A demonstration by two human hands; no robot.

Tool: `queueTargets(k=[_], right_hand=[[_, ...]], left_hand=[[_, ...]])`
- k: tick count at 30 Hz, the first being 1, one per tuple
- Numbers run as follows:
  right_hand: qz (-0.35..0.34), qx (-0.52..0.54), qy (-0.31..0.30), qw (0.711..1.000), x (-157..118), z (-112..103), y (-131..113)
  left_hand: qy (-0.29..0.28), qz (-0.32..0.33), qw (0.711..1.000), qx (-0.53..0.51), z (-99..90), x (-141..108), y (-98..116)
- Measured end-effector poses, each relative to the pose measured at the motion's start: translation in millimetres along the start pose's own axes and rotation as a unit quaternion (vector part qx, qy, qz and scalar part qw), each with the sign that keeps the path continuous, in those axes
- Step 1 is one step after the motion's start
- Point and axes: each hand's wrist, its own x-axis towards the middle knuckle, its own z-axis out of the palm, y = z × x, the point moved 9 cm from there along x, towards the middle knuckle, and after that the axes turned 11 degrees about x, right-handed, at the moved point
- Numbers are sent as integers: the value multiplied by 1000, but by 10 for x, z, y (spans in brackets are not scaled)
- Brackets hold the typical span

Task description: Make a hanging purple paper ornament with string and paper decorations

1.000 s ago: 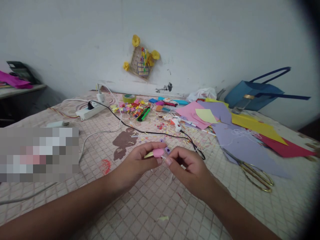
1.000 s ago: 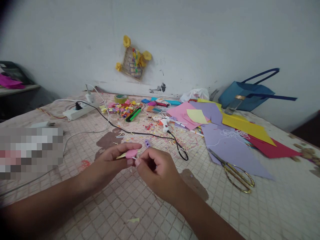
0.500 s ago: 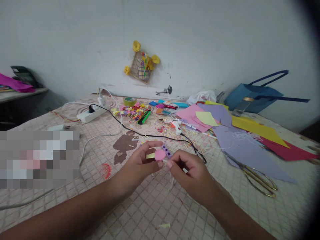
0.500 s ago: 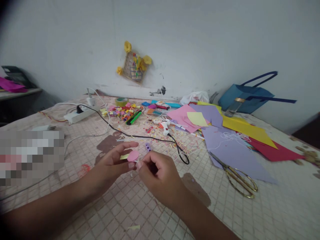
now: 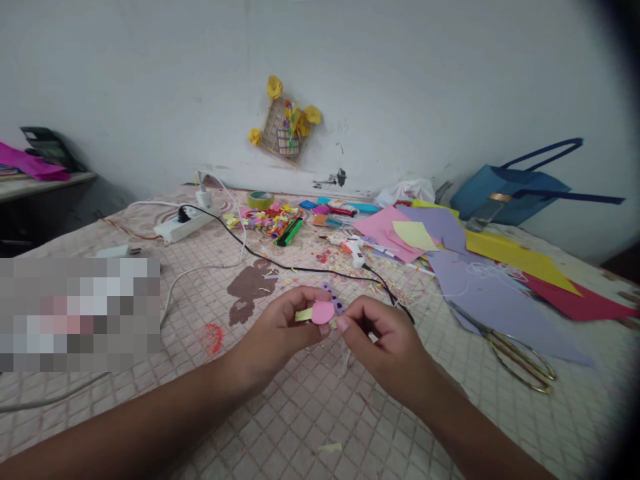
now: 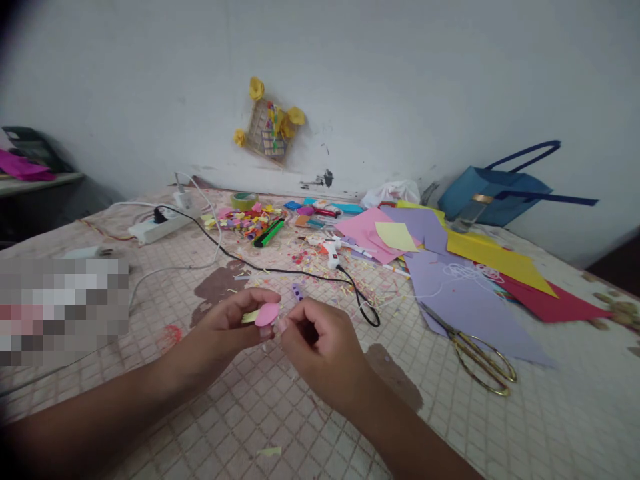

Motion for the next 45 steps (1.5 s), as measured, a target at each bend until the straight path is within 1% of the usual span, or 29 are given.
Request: queueTargets(k=[3,7,13,17,22,30,36,39,41,43,45], right_hand=[[-1,-3,1,1000,-7,-6,4],[-7,2,12,1000,-1,-27,24],[-9,36,64,997,-16,-140,64],[-1,49,92,995,-17,-204,75],[-13,48,83,995,-8,-190,38],[-57,-12,23,998,-17,-88,-68],[-71,-29,30,997,-30,-78,-103],[-50,-36,32,998,-7,-122,-72],[-13,-50,3,999,41,-132,6],[32,-74,-69,994,90,-71,124],[70,-103,-153,980,105,26,244]], left_hand=[[-1,4,1000,-3,5,-4,9],[-7,-21,1000,-17,24,-6,-31],[-32,-83,993,-74,92,-29,-99],[-27,-110,988,-103,93,-39,-126],[-21,-130,985,-114,84,-41,-157],[-20,-134,984,-115,76,-35,-174],[-22,-125,985,-115,79,-40,-159],[-22,-116,987,-112,73,-42,-141],[-17,-111,988,-109,60,-34,-131],[-12,-107,988,-106,45,-20,-125],[-9,-98,990,-102,22,2,-110]])
